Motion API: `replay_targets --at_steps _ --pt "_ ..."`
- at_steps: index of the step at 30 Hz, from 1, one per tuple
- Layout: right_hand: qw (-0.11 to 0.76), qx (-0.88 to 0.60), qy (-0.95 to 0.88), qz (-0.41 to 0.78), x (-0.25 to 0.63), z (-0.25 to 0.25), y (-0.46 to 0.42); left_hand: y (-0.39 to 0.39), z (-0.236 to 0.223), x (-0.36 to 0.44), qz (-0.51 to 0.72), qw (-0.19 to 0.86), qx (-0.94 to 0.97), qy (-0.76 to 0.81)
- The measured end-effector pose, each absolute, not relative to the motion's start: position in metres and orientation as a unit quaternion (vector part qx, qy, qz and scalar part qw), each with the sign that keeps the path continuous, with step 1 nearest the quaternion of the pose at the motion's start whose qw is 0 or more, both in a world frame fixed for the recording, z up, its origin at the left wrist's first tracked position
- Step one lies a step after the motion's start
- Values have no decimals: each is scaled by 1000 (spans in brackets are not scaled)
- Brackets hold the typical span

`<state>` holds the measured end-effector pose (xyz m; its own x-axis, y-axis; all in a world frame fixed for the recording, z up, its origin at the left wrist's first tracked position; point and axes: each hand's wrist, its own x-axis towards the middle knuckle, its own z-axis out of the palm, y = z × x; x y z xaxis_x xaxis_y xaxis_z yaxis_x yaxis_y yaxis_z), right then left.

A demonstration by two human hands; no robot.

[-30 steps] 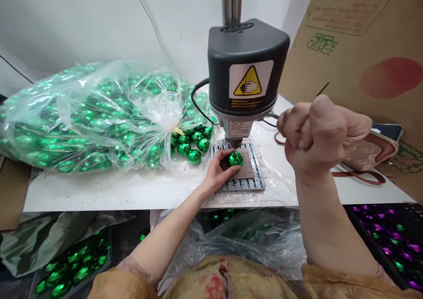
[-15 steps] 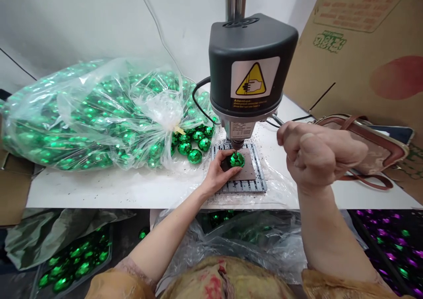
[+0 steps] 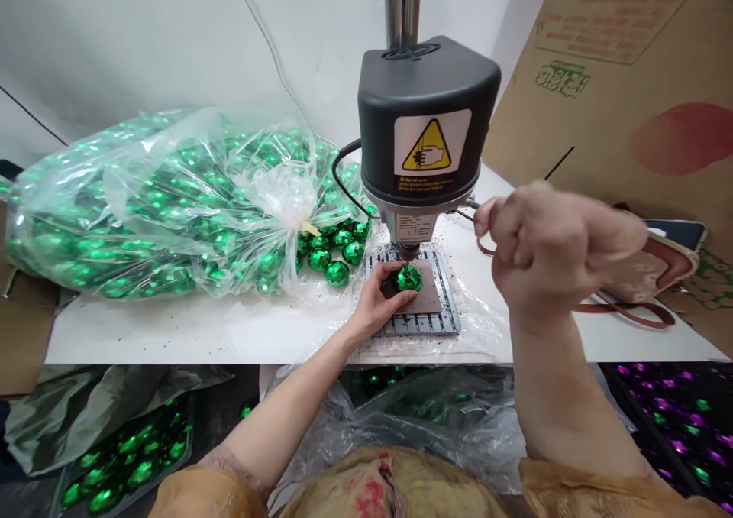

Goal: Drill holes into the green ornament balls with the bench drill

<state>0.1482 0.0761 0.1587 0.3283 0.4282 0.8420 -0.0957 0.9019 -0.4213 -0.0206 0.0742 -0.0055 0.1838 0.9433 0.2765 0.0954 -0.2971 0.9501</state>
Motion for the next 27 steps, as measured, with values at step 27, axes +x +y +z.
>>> replay_targets --at_steps 27 --pt "789 -172 -552 207 148 198 89 63 21 -101 328 21 682 653"
